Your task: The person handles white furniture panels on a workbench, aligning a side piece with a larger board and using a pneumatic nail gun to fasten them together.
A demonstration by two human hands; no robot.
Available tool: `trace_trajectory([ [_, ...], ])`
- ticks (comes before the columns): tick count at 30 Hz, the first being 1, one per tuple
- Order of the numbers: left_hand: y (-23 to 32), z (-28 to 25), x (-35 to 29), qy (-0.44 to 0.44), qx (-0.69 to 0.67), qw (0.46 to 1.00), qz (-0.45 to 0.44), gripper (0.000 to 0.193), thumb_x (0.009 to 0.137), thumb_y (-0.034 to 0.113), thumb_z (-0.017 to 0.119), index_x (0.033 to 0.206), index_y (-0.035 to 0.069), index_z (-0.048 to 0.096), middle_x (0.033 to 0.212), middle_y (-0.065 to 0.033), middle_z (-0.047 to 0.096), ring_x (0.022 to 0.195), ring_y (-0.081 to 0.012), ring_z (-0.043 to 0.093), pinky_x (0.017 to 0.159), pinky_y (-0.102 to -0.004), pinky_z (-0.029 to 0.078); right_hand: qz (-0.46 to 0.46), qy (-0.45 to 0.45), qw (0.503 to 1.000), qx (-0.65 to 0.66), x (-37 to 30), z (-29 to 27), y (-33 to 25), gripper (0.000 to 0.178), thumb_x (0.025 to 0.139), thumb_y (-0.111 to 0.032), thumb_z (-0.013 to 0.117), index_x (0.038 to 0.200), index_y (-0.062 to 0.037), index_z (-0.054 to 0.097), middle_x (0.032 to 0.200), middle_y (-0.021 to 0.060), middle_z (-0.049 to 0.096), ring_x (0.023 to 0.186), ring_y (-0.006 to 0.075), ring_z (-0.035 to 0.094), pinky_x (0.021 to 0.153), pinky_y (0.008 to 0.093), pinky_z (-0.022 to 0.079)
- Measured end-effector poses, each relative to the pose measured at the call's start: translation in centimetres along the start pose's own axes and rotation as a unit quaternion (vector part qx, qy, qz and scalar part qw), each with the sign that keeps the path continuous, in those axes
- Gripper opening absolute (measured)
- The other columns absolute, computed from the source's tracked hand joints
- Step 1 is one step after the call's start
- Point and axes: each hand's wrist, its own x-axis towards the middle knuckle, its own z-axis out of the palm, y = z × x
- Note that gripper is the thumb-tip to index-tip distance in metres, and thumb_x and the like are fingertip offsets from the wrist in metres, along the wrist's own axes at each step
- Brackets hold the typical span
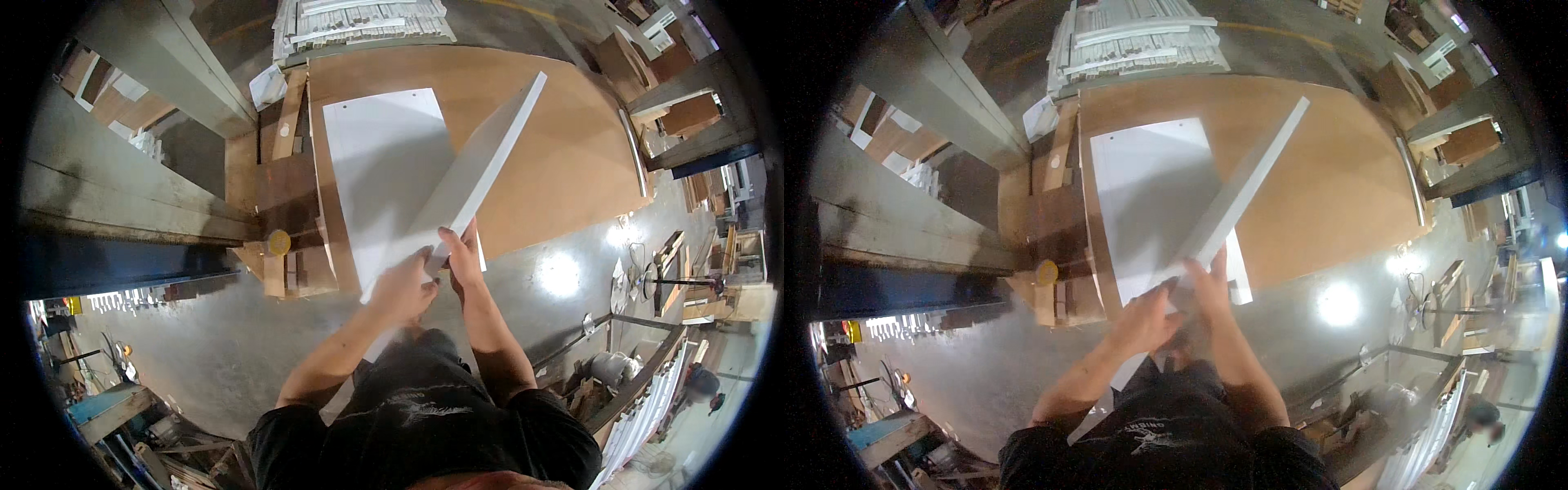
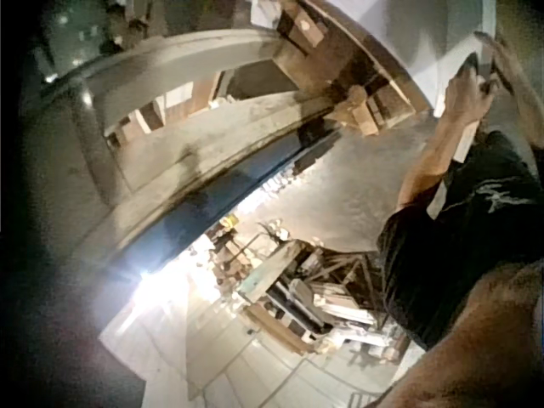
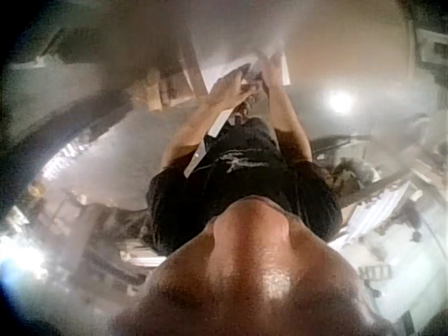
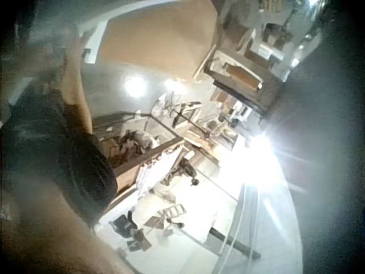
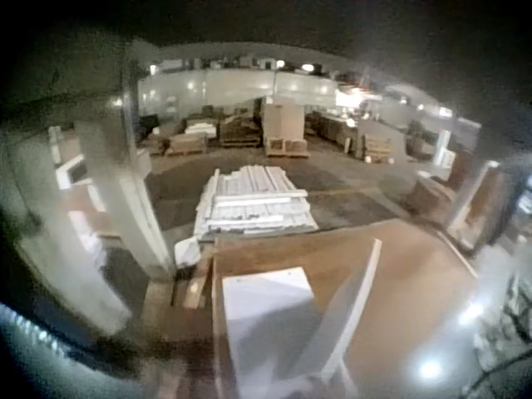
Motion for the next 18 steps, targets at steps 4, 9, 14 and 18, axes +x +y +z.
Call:
trace_trajectory([
  [4,-8.4,5.5,-0.2,-0.032,-0.182,0.983,-0.008,0.056,0.095,0.036,0.064,0.138,0.003,0.051,0.109,-0.0211,0.068,0.103,-0.0376,0.068,0.084,-0.0505,0.055,-0.009,0.088,0.996,-0.007,-0.2,-2.4,-0.4,0.076,0.086,-0.016,0.069,0.153,-0.0081,0.034,0.144,0.0127,0.048,0.131,0.0263,0.045,0.111,0.0421,0.034],
  [9,-20.3,19.1,-3.8,0.021,-0.600,0.661,-0.451,0.045,0.099,0.042,0.058,0.123,0.005,0.056,0.104,-0.0124,0.064,0.106,-0.0306,0.062,0.080,-0.0522,0.054,0.101,0.218,0.968,-0.079,3.5,-8.8,-4.4,0.073,0.080,-0.016,0.074,0.144,-0.0006,0.042,0.136,0.0144,0.052,0.123,0.0282,0.050,0.108,0.0412,0.036],
  [14,-20.0,24.3,-0.3,0.009,-0.660,0.620,-0.424,0.051,0.098,0.046,0.058,0.123,0.002,0.057,0.106,-0.0119,0.064,0.105,-0.0286,0.062,0.081,-0.0491,0.054,-0.017,0.213,0.974,-0.079,4.2,-18.2,2.5,0.038,0.078,-0.012,0.073,0.111,-0.0020,0.058,0.103,0.0068,0.059,0.100,0.0204,0.053,0.088,0.0407,0.044],
  [18,-18.7,25.4,1.2,0.031,-0.592,0.703,-0.393,0.059,0.097,0.050,0.060,0.125,-0.001,0.058,0.109,-0.0131,0.065,0.104,-0.0280,0.063,0.083,-0.0457,0.054,-0.048,0.207,0.977,0.010,2.0,-22.2,6.5,0.029,0.079,-0.008,0.068,0.106,-0.0037,0.059,0.099,0.0072,0.060,0.094,0.0213,0.058,0.082,0.0386,0.049],
])
